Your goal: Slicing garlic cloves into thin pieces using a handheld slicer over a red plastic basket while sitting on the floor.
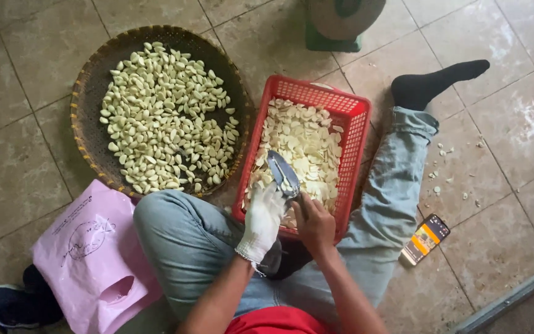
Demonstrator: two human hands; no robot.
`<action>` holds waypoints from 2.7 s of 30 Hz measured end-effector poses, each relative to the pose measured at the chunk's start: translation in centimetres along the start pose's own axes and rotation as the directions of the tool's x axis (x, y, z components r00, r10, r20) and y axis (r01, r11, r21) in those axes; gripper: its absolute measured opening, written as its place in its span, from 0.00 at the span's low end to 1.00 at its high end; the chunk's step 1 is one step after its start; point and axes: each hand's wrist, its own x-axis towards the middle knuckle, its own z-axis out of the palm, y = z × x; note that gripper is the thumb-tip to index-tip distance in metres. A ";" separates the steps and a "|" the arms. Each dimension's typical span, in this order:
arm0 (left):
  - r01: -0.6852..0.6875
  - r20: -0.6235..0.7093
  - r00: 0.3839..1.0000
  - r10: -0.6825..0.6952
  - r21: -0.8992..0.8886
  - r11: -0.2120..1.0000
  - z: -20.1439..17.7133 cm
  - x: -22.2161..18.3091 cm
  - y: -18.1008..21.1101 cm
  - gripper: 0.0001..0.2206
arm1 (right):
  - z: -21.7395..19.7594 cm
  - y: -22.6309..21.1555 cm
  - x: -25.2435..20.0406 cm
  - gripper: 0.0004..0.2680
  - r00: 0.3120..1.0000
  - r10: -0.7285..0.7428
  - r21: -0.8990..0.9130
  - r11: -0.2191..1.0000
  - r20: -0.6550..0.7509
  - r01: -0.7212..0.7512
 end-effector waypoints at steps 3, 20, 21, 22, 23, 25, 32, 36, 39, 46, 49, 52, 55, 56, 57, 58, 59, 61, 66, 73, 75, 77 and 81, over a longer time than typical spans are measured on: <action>0.017 -0.005 1.000 -0.017 -0.071 0.997 -0.8 1.0 -1.3 0.26 | -0.5 0.0 0.5 0.12 1.000 0.013 0.011 1.000 -0.029 -0.013; 0.108 -0.120 0.987 -0.110 -0.021 0.994 -0.7 2.4 0.9 0.23 | -2.4 -0.1 -1.3 0.13 0.998 -0.055 0.064 0.996 0.006 0.055; 0.105 -0.121 0.987 -0.107 -0.026 0.994 1.9 0.0 2.2 0.23 | -2.3 -0.1 -1.3 0.13 0.998 -0.061 0.066 0.996 0.009 0.060; 0.078 -0.168 0.982 -0.082 -0.029 0.997 4.6 -2.4 3.4 0.22 | -2.3 -0.1 -1.3 0.13 0.998 -0.068 0.059 0.996 0.003 0.068; 0.051 -0.215 0.975 -0.057 -0.030 0.998 7.3 -4.8 4.6 0.22 | -2.2 -0.1 -1.2 0.13 0.997 -0.076 0.052 0.996 -0.004 0.076; 0.018 -0.239 0.971 -0.001 0.070 0.997 1.4 1.1 1.1 0.19 | -2.1 0.1 -1.4 0.13 0.996 -0.087 0.045 0.995 -0.011 0.088; -0.061 -0.234 0.954 0.189 0.464 0.884 4.4 -2.3 1.7 0.23 | -2.2 0.6 -0.9 0.12 0.989 -0.145 -0.018 0.989 -0.026 0.145; -0.067 -0.233 0.947 0.221 0.529 0.846 0.4 2.8 0.2 0.25 | -1.9 1.2 -0.8 0.13 0.983 -0.184 -0.038 0.982 0.004 0.184; -0.174 -0.052 0.980 0.192 0.242 0.954 -0.6 2.9 0.5 0.12 | -2.9 -0.8 0.0 0.14 0.991 -0.077 0.030 0.997 0.107 0.074; -0.124 -0.025 0.985 0.170 0.577 0.807 -0.2 2.1 2.9 0.18 | -2.4 -1.0 0.6 0.13 0.991 -0.113 0.010 0.994 0.068 0.112; -0.096 -0.034 0.980 0.197 0.785 0.612 -0.8 3.3 2.8 0.24 | -1.1 0.7 0.4 0.14 0.990 -0.141 -0.047 0.989 -0.006 0.141; -0.115 0.049 0.981 0.188 0.928 0.355 1.6 1.2 5.2 0.30 | -0.6 1.8 0.4 0.14 0.975 -0.200 -0.085 0.978 -0.101 0.192; -0.189 0.178 0.979 0.097 0.974 0.124 2.9 0.6 6.8 0.30 | -1.0 2.2 1.0 0.14 0.960 -0.238 -0.112 0.968 -0.145 0.223; -0.254 0.252 0.966 0.056 0.967 0.030 2.8 0.9 6.9 0.27 | -1.3 2.3 1.2 0.14 0.957 -0.240 -0.116 0.968 -0.165 0.222; -0.257 0.256 0.965 0.050 0.966 0.029 2.2 1.8 6.3 0.27 | -1.5 2.5 1.4 0.14 0.957 -0.237 -0.122 0.968 -0.167 0.218; -0.273 0.274 0.962 0.009 0.960 -0.056 1.5 2.6 5.9 0.24 | -1.5 2.7 1.5 0.13 0.953 -0.237 -0.133 0.968 -0.187 0.215; -0.290 0.288 0.957 -0.034 0.947 -0.139 0.9 3.4 5.4 0.22 | -1.5 2.8 1.7 0.13 0.949 -0.237 -0.144 0.967 -0.207 0.210; -0.278 0.275 0.960 -0.042 0.953 -0.116 2.6 1.0 6.9 0.27 | -1.6 2.5 1.8 0.14 0.950 -0.232 -0.129 0.970 -0.211 0.208; -0.522 0.586 0.775 0.237 0.805 -0.282 -2.0 5.1 2.7 0.18 | -2.0 1.3 1.7 0.14 0.957 -0.201 -0.085 0.979 -0.210 0.187; -0.528 0.838 0.522 0.160 0.465 -0.711 -4.2 3.1 12.8 0.07 | -2.7 2.3 -0.9 0.13 0.997 -0.022 -0.010 1.000 -0.068 0.022; -0.403 0.768 0.620 0.160 0.487 -0.774 -6.5 5.1 14.8 0.08 | -2.7 2.7 -1.9 0.14 0.998 0.037 0.017 0.999 -0.042 -0.036; -0.270 0.483 0.874 -0.054 0.389 -0.881 -9.0 8.3 15.2 0.10 | -2.9 2.5 -2.3 0.12 0.996 0.091 0.046 0.995 -0.022 -0.089; -0.335 0.352 0.905 -0.238 0.247 -0.909 -9.6 10.8 13.9 0.12 | -3.9 2.8 -3.4 0.11 0.981 0.182 -0.005 0.983 0.074 -0.182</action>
